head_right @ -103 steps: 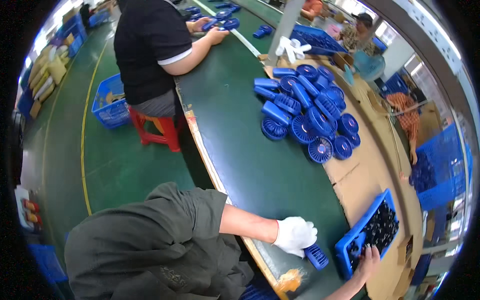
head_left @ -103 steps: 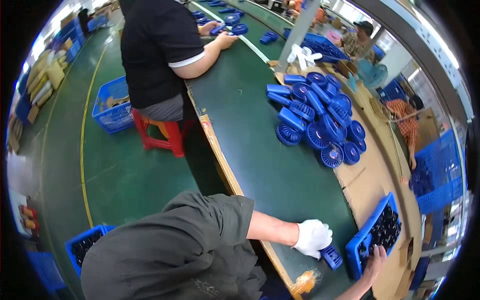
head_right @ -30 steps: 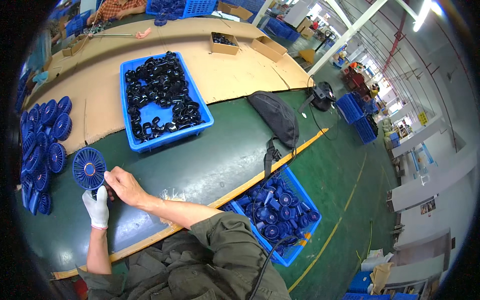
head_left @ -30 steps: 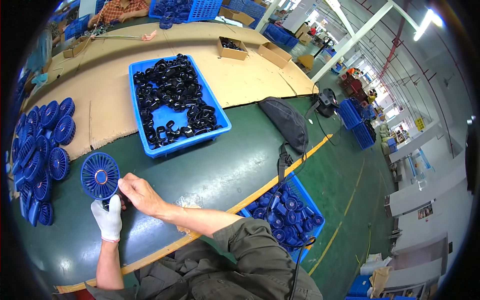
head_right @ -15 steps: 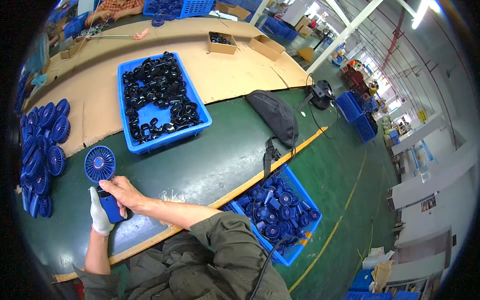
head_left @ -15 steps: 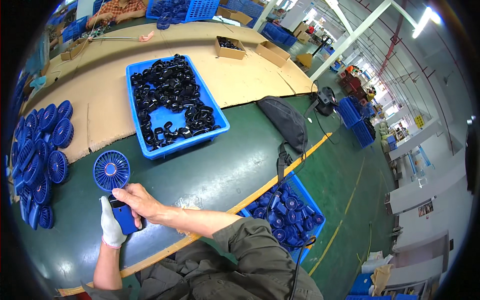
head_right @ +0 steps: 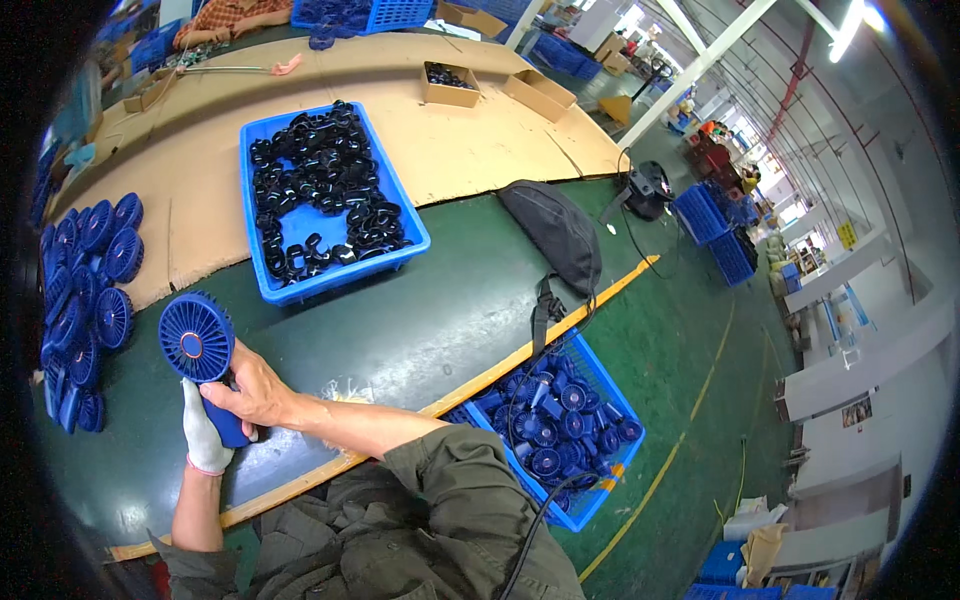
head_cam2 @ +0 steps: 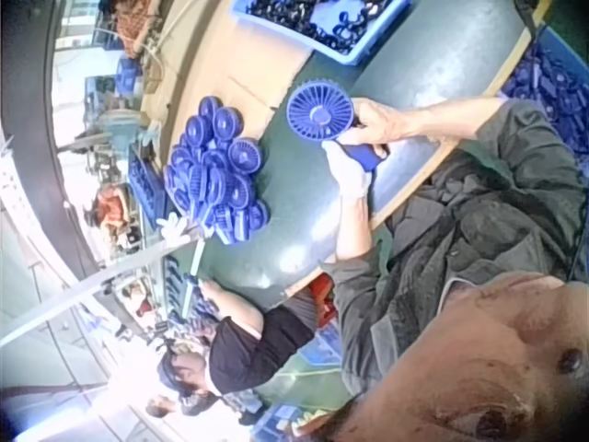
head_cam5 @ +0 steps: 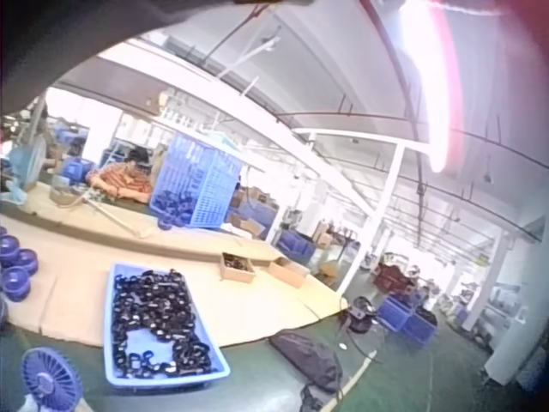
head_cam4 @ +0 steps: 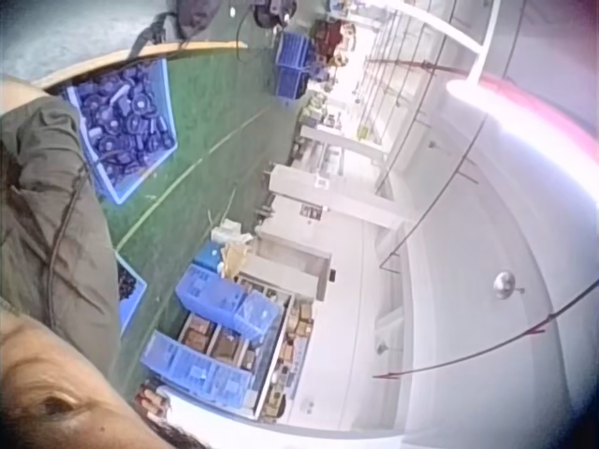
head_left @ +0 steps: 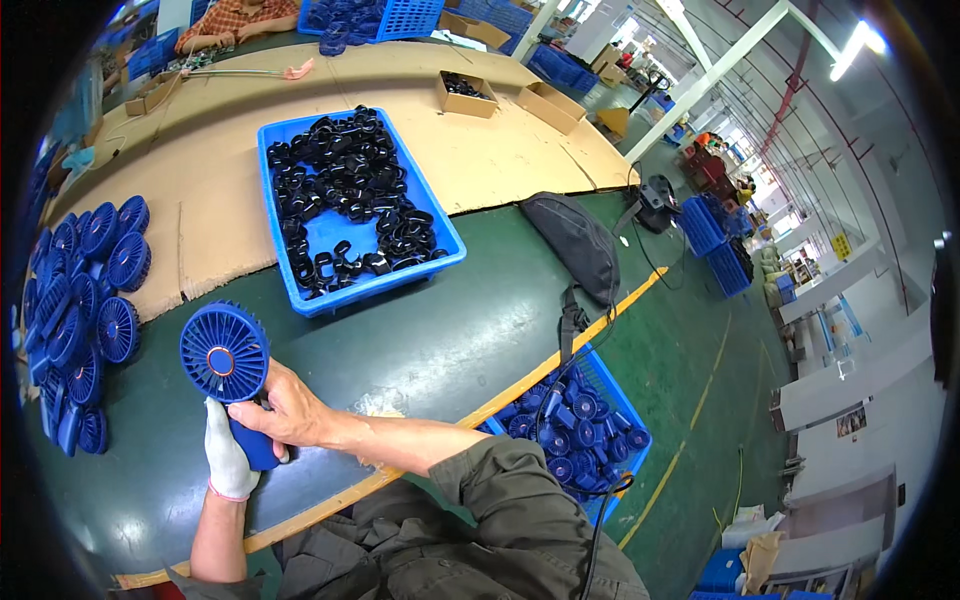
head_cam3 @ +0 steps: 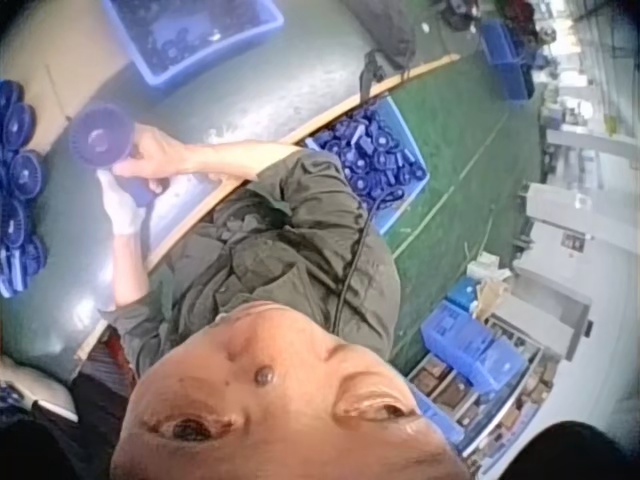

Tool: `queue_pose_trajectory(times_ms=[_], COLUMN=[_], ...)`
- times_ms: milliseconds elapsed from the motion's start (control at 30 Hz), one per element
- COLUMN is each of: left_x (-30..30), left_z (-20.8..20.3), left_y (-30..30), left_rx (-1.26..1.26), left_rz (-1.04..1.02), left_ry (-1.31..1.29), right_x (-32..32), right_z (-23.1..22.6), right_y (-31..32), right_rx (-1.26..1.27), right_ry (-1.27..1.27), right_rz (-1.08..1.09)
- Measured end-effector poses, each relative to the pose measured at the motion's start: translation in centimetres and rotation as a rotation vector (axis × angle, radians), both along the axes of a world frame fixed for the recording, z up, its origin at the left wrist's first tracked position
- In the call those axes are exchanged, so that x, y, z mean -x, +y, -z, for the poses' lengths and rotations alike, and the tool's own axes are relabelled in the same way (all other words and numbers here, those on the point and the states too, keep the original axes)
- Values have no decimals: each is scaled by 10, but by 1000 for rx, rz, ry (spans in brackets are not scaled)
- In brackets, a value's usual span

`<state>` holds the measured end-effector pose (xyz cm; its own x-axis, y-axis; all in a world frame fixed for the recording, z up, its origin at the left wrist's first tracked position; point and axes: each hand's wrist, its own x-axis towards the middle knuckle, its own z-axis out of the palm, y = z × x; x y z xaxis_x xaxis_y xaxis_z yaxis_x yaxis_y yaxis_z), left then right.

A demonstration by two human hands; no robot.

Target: The person assembles portable fans by taking fan components from the table and attachment pieces from a tray, fastening each piece onto a fan by hand, and placing the assembled fans into a crate.

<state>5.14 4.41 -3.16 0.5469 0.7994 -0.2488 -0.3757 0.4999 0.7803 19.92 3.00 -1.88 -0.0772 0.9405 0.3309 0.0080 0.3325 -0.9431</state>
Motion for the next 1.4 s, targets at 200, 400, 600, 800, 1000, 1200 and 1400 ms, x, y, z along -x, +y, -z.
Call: queue_pose_trajectory(times_ms=[200,400,600,800,1000,1200,1400], left_x=[2,1,3,9,8,18,0], left_z=[-11,-6,-18,-19,-3,-7,-14], left_y=[-2,7,6,2,6,14,9], left_rx=[137,290,49,-154,-211,-19,-1154], left_rz=[78,232,227,145,283,438,-53], left_ry=[-83,-269,-129,40,-25,-418,542], right_x=[9,-8,-22,1,-5,-12,-25], right_z=[-1,-13,-3,-10,-19,-23,0], right_y=[1,6,10,4,7,18,18], right_rx=[-9,450,502,477,438,355,91], right_ry=[96,244,467,341,496,316,84], right_rz=[18,-51,-267,-276,-299,-553,-377])
